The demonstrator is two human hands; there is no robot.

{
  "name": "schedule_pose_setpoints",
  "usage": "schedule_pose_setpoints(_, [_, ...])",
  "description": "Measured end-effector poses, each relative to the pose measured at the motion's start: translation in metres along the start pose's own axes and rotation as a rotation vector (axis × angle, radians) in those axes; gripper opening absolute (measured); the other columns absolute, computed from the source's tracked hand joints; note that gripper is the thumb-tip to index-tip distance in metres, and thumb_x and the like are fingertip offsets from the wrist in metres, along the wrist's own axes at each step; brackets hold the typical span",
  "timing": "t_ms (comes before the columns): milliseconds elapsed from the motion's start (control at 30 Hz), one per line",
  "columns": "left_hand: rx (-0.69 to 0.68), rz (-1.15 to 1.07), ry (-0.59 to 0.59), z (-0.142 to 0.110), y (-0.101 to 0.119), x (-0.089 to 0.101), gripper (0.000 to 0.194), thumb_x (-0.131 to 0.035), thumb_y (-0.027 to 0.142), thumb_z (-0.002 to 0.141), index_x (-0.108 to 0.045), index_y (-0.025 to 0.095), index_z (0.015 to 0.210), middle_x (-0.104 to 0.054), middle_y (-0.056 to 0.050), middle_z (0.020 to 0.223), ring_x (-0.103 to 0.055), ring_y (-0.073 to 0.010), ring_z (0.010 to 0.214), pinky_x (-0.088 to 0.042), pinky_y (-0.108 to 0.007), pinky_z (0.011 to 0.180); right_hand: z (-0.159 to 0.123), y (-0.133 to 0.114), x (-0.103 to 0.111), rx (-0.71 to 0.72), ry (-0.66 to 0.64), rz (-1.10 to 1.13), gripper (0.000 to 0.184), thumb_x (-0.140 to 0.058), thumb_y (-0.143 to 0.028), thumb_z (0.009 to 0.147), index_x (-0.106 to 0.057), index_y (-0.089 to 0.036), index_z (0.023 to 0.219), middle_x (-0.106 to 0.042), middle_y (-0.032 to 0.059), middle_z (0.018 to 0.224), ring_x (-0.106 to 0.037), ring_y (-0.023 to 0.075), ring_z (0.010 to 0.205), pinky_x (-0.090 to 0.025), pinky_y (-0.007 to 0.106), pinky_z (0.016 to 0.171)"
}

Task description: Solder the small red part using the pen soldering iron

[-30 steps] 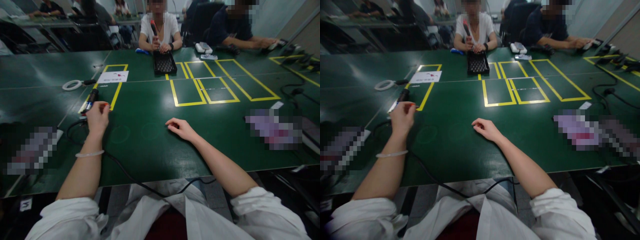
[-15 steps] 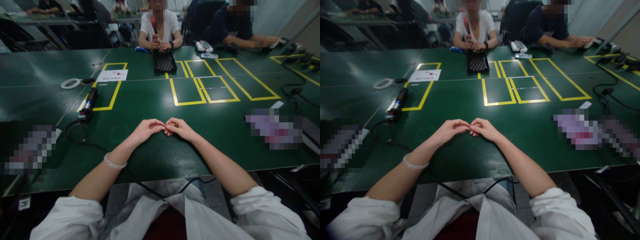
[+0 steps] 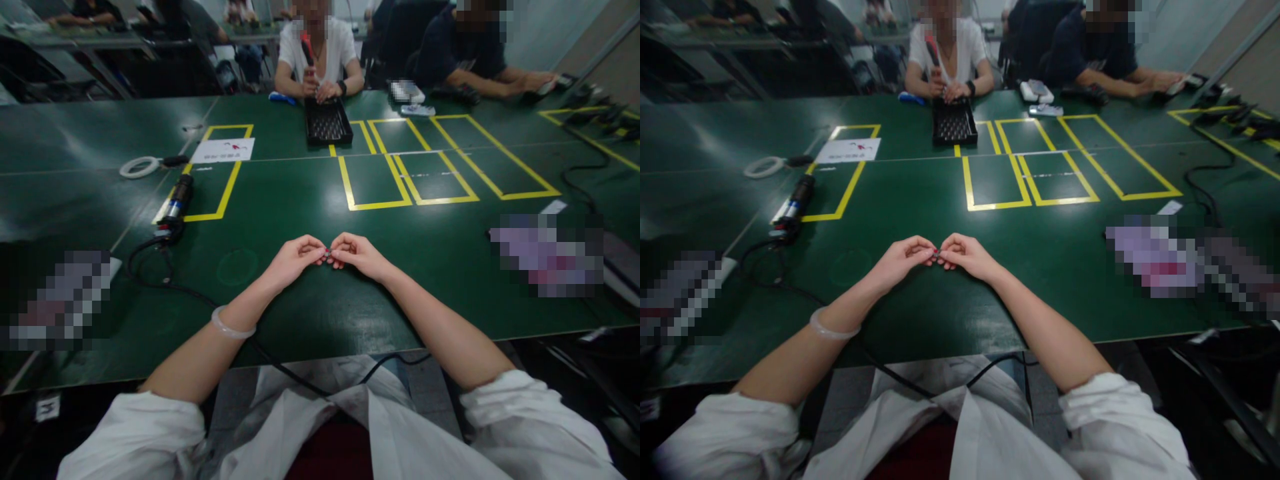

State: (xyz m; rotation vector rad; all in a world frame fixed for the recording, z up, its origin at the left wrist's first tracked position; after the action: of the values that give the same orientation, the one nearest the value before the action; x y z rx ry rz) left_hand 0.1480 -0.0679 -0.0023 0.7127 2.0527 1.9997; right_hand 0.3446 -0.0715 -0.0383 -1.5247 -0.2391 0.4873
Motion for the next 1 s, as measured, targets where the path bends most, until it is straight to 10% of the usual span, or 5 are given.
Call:
schedule_pose_setpoints(767, [-0.330, 0.509, 0.005, -0.005, 0.003, 0.000, 0.020, -0.062, 0.032, 0.089, -0.062, 0.017, 0.102, -0.067, -0.005, 0.100, -0.065, -0.0184, 0.094, -0.050, -0.033, 0.087, -0.001, 0.001, 0.002, 0.165, 0.074, -0.416, 0.021, -0.070, -0.031, 0.080, -0.063, -0.017, 0.094, -0.065, 0.0003, 0.077, -0.058, 0.0120, 0.067, -0.044, 0.024, 0.060])
schedule_pose_setpoints(867, [-0.338, 0.613, 0.053, 0.002, 0.002, 0.022, 0.036, -0.059, 0.041, 0.091, -0.058, 0.018, 0.118, -0.065, -0.007, 0.111, -0.064, -0.0199, 0.101, -0.050, -0.035, 0.091, -0.001, 0.002, 0.005, 0.153, 0.085, -0.427, 0.021, -0.070, -0.032, 0.080, -0.063, -0.017, 0.094, -0.064, 0.0000, 0.076, -0.057, 0.0119, 0.066, -0.044, 0.025, 0.061])
schedule_pose_setpoints(1000, [-0.226, 0.941, 0.355, 0.010, -0.007, 0.097, 0.049, -0.057, 0.046, 0.090, -0.054, 0.017, 0.130, -0.058, -0.013, 0.125, -0.056, -0.0272, 0.114, -0.045, -0.043, 0.100, 0.000, 0.003, 0.007, 0.107, 0.082, -0.391, 0.025, -0.072, -0.033, 0.079, -0.063, -0.017, 0.094, -0.062, -0.0006, 0.074, -0.055, 0.0110, 0.063, -0.044, 0.025, 0.061])
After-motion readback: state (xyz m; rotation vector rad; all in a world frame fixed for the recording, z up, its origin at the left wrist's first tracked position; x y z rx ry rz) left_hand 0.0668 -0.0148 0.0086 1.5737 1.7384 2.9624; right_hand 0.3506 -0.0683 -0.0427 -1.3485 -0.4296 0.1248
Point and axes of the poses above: each hand's wrist, its own z-axis towards the middle knuckle, its own x-axis out of the back of the hand, y = z × x, the point moved 1 cm from there along z, towards the middle knuckle
